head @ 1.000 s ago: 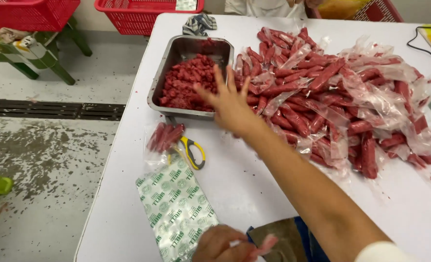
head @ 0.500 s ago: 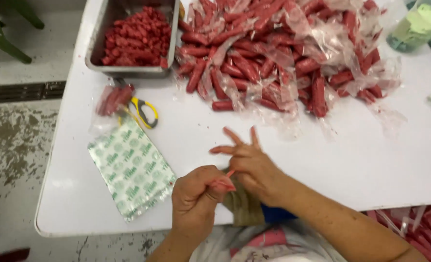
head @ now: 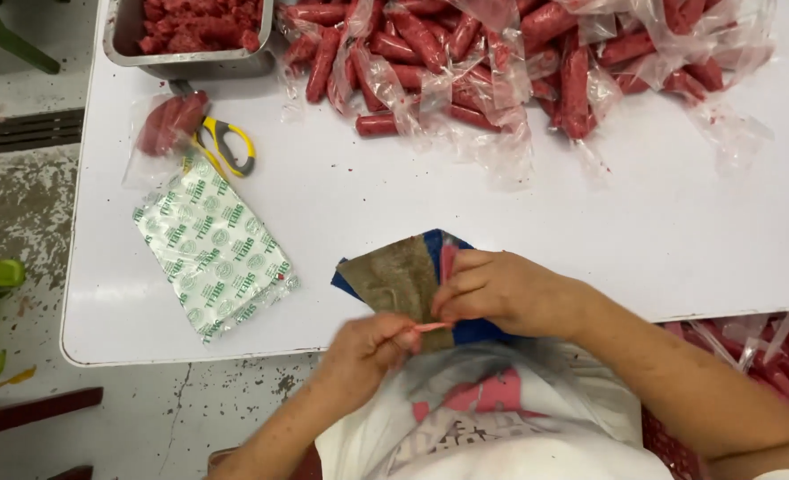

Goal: Manually wrapping small red food tubes with decorative material and placing them into a collection basket

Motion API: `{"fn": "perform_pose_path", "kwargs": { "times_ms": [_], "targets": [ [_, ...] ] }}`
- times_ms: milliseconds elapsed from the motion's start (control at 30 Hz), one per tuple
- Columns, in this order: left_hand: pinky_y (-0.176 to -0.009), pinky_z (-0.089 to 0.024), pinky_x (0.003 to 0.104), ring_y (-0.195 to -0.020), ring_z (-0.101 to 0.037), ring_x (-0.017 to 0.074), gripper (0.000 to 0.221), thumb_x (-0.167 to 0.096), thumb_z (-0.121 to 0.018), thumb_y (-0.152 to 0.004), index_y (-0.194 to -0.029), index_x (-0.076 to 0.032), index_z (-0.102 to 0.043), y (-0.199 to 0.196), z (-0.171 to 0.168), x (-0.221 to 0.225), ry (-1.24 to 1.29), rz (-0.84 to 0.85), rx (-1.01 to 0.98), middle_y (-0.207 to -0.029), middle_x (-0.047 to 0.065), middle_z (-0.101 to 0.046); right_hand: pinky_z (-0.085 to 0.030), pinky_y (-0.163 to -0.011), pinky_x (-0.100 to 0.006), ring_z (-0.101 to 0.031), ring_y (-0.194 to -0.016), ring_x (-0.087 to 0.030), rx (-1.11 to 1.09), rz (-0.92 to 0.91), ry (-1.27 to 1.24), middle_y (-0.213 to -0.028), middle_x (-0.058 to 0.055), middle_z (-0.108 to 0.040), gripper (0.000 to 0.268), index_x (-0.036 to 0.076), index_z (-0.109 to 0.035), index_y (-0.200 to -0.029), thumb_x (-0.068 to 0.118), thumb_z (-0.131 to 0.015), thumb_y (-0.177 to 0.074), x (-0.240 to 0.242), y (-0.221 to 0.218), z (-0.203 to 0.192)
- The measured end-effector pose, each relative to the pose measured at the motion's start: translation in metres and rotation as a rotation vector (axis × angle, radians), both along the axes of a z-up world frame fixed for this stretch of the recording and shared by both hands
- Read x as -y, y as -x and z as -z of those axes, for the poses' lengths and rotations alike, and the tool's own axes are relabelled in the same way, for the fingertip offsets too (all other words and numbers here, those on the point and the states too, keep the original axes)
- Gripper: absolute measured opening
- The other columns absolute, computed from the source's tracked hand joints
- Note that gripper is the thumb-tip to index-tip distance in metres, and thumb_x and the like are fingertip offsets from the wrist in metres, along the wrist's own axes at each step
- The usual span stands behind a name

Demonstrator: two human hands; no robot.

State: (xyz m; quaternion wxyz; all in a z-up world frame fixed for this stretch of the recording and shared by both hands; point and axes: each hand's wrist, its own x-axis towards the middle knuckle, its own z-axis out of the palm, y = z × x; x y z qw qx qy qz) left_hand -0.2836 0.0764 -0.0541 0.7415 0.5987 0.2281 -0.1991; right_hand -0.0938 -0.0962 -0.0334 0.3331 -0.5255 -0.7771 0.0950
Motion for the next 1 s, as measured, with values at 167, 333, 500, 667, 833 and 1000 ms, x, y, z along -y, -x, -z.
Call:
{"fn": "perform_pose_path", "kwargs": {
  "times_ms": [167, 333, 500, 667, 833, 1000],
  "targets": [
    [-0.058, -0.049, 0.035, -0.059, -0.058, 0.0251, 0.023, -0.024, -0.057, -0.098, -0.093, -0.009, -0.072, -0.041, 0.053, -0.019, -0.567, -0.039, 1.128, -0.073, 0.002, -0.066, -0.060, -0.051, -0.035, -0.067, -0.066, -0.024, -1.424, 0.322, 0.127, -0.085, -0.022, -0.076, 0.013, -0.007, -0.076, -0.077, 0.005, -0.080, -0.078, 0.017, 0.039, 0.009],
    [-0.040, -0.047, 0.028, -0.041, -0.060, 0.0183, 0.035, -0.027, -0.058, -0.100, -0.076, -0.004, -0.067, -0.045, 0.058, 0.081, 0.030, -0.353, 0.397, -0.053, 0.011, -0.064, -0.051, -0.027, -0.035, -0.060, -0.038, -0.024, -1.525, 0.757, -0.159, -0.095, -0.023, -0.075, 0.010, -0.008, -0.071, -0.081, 0.001, -0.073, -0.084, -0.008, 0.064, 0.010],
    [-0.056, -0.056, 0.032, -0.064, -0.070, 0.0218, 0.007, -0.023, -0.073, -0.090, -0.088, -0.020, -0.079, -0.048, 0.016, 0.037, -0.869, -0.390, 1.066, -0.078, 0.000, -0.072, -0.050, -0.100, -0.043, -0.061, -0.109, -0.038, -0.483, 0.721, -0.232, -0.089, -0.005, -0.076, 0.006, 0.010, -0.081, -0.086, 0.014, -0.079, -0.082, 0.006, 0.020, -0.002],
    [-0.057, -0.052, 0.038, -0.065, -0.061, 0.0326, 0.033, -0.045, -0.065, -0.093, -0.092, -0.012, -0.062, -0.059, -0.014, 0.007, -0.763, -0.101, 1.117, -0.079, 0.006, -0.055, -0.031, -0.110, -0.047, -0.047, -0.114, -0.029, -0.459, 0.294, 0.314, -0.090, 0.004, -0.079, 0.020, 0.023, -0.083, -0.083, 0.012, -0.068, -0.089, 0.003, -0.006, -0.031],
    [-0.064, -0.055, 0.041, -0.077, -0.063, 0.0338, 0.053, -0.054, -0.071, -0.079, -0.097, -0.007, -0.056, -0.065, -0.005, 0.005, -0.840, 0.086, 1.154, -0.092, 0.011, -0.054, -0.026, -0.112, -0.051, -0.057, -0.103, -0.029, -0.377, 0.182, 0.328, -0.089, 0.000, -0.080, 0.016, 0.018, -0.082, -0.095, 0.011, -0.069, -0.089, -0.001, -0.013, -0.027],
    [-0.063, -0.053, 0.040, -0.078, -0.060, 0.0336, 0.042, -0.045, -0.071, -0.084, -0.086, -0.008, -0.053, -0.072, 0.028, 0.013, -0.874, 0.073, 1.156, -0.088, 0.008, -0.050, -0.034, -0.112, -0.052, -0.050, -0.117, -0.033, -0.488, 0.225, 0.374, -0.097, -0.008, -0.079, 0.022, 0.012, -0.081, -0.108, 0.009, -0.068, -0.090, 0.010, -0.012, -0.012]
  ]
}}
